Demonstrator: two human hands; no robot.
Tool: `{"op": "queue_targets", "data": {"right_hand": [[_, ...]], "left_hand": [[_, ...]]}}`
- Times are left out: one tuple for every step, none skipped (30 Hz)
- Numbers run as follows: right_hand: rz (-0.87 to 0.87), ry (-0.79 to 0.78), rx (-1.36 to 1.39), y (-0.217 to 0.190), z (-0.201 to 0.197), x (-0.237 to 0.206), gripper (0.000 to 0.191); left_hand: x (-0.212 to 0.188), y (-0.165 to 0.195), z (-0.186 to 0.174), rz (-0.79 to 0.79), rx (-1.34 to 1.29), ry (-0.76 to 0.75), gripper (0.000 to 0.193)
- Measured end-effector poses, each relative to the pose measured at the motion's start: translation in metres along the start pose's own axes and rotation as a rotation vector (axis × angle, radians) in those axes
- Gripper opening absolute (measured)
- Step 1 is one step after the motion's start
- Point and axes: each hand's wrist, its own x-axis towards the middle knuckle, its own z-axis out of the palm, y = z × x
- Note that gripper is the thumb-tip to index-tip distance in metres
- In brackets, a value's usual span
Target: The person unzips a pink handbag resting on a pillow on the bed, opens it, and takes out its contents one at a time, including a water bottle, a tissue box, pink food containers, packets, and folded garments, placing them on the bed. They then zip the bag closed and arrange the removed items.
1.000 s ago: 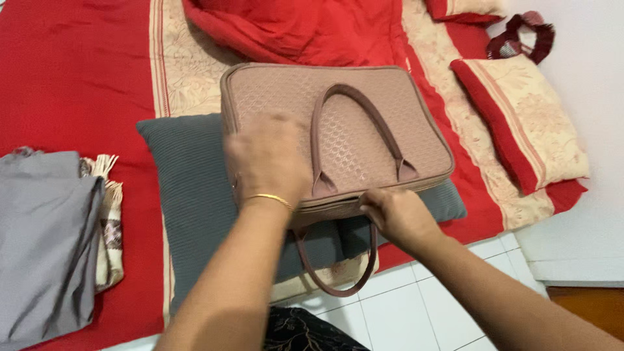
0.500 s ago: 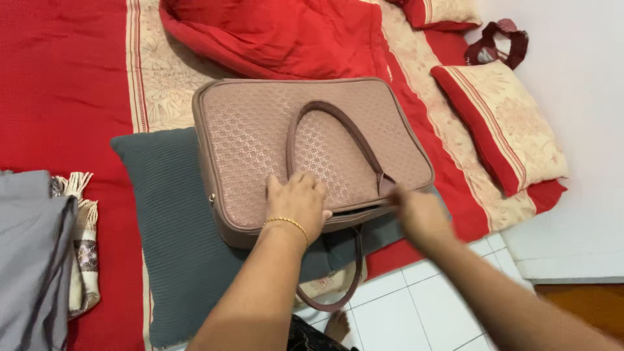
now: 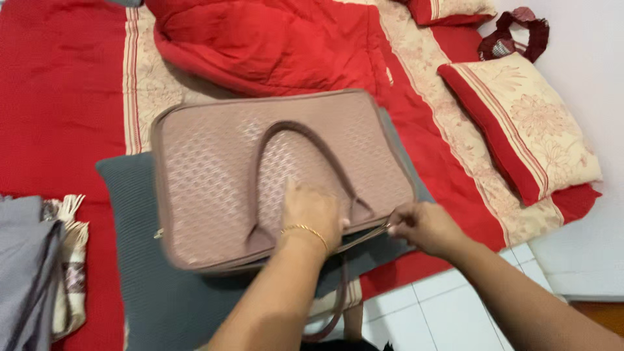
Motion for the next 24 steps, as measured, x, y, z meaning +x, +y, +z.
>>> {"op": "queue_targets", "data": {"right_hand": [[0.001,-0.061,0.132,0.003,-0.003,0.005,0.015],[-0.097,-0.092,0.108,0.006,-0.006,0.011,0.015],[-0.190,-0.125,0.085,0.009,-0.008,0.015,0.015],[-0.280,-0.161,0.061,0.011,-0.010,0.020,0.015],[-0.303,-0.154,0.003,0.013,-0.012,0.024,0.018],[-0.322,-0.148,-0.047,0.015,-0.013,0.029,0.021],[-0.343,-0.143,-0.092,0.017,-0.017,0.033,0.024],[-0.360,-0.136,-0.141,0.021,-0.023,0.037,0.023],[-0.389,-0.136,-0.201,0.023,-0.029,0.043,0.022],[-0.429,-0.140,-0.269,0.022,-0.034,0.050,0.021],[-0.417,-0.132,-0.287,0.023,-0.042,0.058,0.020],[-0.405,-0.119,-0.298,0.025,-0.052,0.065,0.019],[-0.390,-0.102,-0.310,0.027,-0.060,0.071,0.018],[-0.394,-0.069,-0.324,0.026,-0.065,0.078,0.019],[-0.400,-0.034,-0.338,0.024,-0.068,0.085,0.020],[-0.403,0.001,-0.351,0.020,-0.068,0.093,0.021],[-0.399,0.032,-0.396,0.015,-0.067,0.102,0.021],[-0.393,0.064,-0.438,0.009,-0.064,0.111,0.020],[-0.386,0.100,-0.478,0.004,-0.060,0.118,0.019],[-0.402,0.131,-0.467,0.002,-0.058,0.124,0.020],[-0.423,0.165,-0.456,-0.001,-0.055,0.130,0.021],[-0.447,0.198,-0.445,-0.005,-0.052,0.138,0.022],[-0.506,0.248,-0.444,-0.009,-0.051,0.146,0.021],[-0.561,0.292,-0.445,-0.012,-0.051,0.154,0.020]], "left_hand": [[0.005,0.014,0.003,0.058,-0.021,0.035,0.051],[0.010,0.029,0.006,0.119,-0.041,0.068,0.051],[0.017,0.043,0.007,0.182,-0.063,0.094,0.051],[0.027,0.054,0.006,0.150,-0.059,0.031,0.056],[0.035,0.063,0.005,0.120,-0.053,-0.035,0.062],[0.043,0.070,0.005,0.094,-0.043,-0.108,0.067],[0.050,0.073,0.003,0.078,0.007,-0.154,0.074],[0.057,0.071,0.000,0.054,0.053,-0.201,0.080],[0.061,0.070,-0.003,0.014,0.090,-0.246,0.086],[0.063,0.069,-0.005,-0.020,0.094,-0.273,0.083],[0.064,0.068,-0.007,-0.055,0.097,-0.297,0.081],[0.063,0.067,-0.009,-0.086,0.108,-0.319,0.078],[0.061,0.067,-0.011,-0.094,0.133,-0.314,0.078],[0.060,0.067,-0.012,-0.102,0.158,-0.307,0.077],[0.058,0.067,-0.014,-0.110,0.184,-0.298,0.076],[0.057,0.068,-0.014,-0.122,0.191,-0.310,0.074],[0.056,0.068,-0.014,-0.130,0.197,-0.328,0.072],[0.054,0.069,-0.013,-0.135,0.204,-0.347,0.070],[0.053,0.069,-0.011,-0.133,0.228,-0.343,0.067],[0.053,0.069,-0.009,-0.130,0.253,-0.332,0.064],[0.052,0.068,-0.006,-0.130,0.280,-0.318,0.061],[0.052,0.066,-0.004,-0.126,0.300,-0.307,0.059],[0.052,0.064,-0.001,-0.121,0.314,-0.298,0.057],[0.052,0.063,0.001,-0.112,0.323,-0.296,0.056]]}}
